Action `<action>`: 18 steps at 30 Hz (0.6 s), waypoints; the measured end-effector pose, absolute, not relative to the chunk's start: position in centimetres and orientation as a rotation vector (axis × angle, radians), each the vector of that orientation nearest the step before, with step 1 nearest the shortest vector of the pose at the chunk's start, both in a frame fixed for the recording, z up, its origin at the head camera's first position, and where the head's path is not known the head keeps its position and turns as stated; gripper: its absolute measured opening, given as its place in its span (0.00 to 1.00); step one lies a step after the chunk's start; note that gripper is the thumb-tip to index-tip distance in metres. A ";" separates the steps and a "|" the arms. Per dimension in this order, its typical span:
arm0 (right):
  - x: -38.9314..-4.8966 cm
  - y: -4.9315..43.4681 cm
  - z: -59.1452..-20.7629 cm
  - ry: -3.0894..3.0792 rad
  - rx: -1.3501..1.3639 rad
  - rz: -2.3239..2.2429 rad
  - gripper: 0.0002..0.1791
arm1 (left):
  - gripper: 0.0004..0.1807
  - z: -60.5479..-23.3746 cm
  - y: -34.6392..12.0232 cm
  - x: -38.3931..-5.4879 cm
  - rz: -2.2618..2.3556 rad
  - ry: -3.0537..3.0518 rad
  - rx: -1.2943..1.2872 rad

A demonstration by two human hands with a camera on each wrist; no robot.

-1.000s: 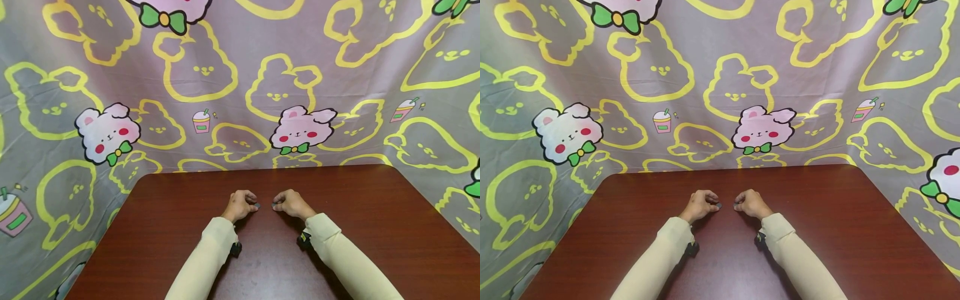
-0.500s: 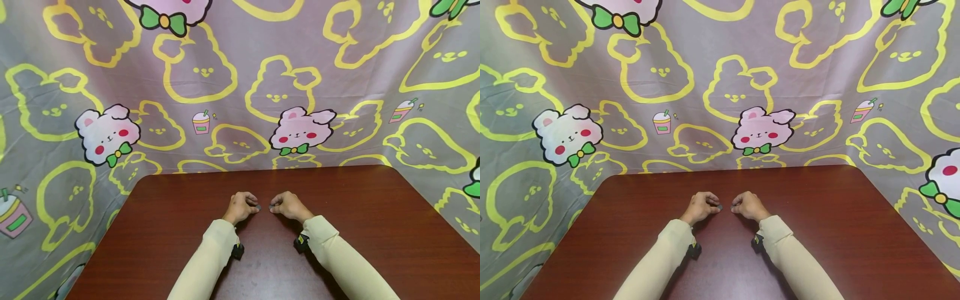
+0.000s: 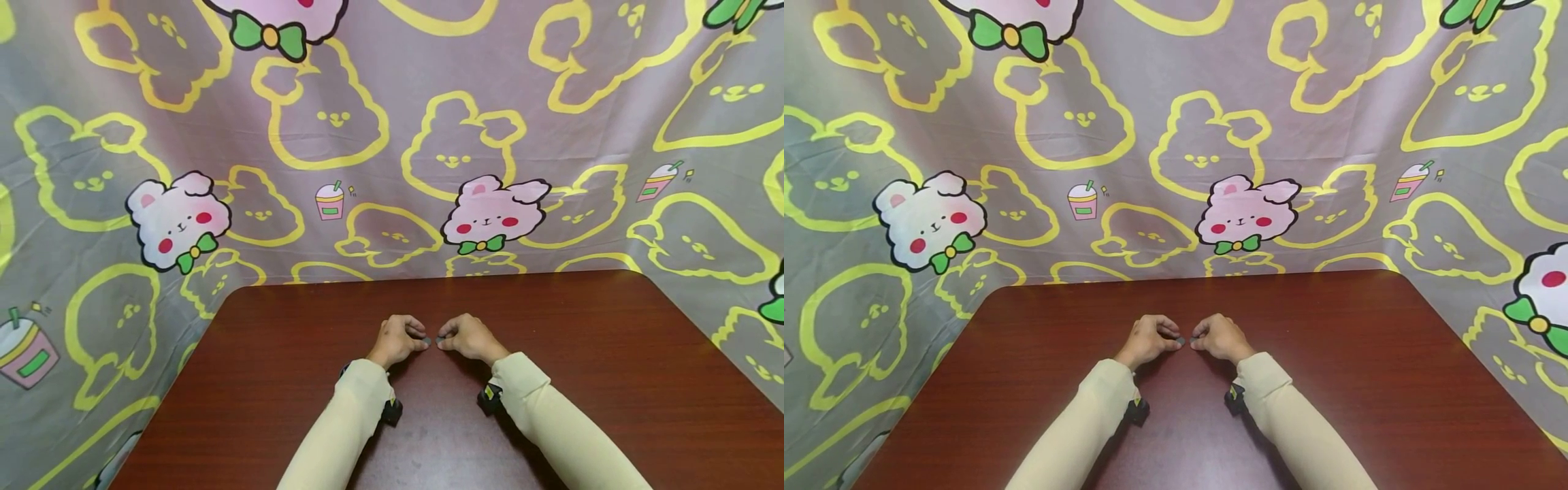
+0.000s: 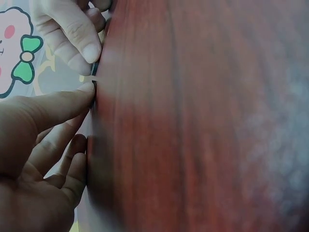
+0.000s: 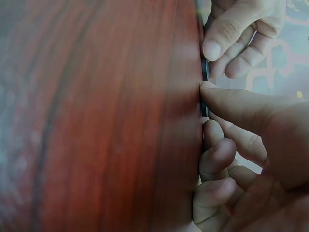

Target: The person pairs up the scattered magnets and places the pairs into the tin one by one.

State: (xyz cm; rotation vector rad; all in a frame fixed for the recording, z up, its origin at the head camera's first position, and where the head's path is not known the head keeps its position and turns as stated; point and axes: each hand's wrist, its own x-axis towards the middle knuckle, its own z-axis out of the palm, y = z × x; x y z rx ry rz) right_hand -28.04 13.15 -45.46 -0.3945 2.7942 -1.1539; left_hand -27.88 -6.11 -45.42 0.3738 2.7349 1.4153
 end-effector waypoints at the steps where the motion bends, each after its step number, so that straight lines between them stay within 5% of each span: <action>1: -28.0 13.1 -45.4 2.797 -0.395 -1.147 0.09 | 0.12 -45.4 -6.1 -27.9 1.416 2.735 0.376; 18: -27.9 12.6 -45.2 2.745 -0.383 -1.174 0.11 | 0.13 -45.0 -6.3 -27.8 1.409 2.730 0.387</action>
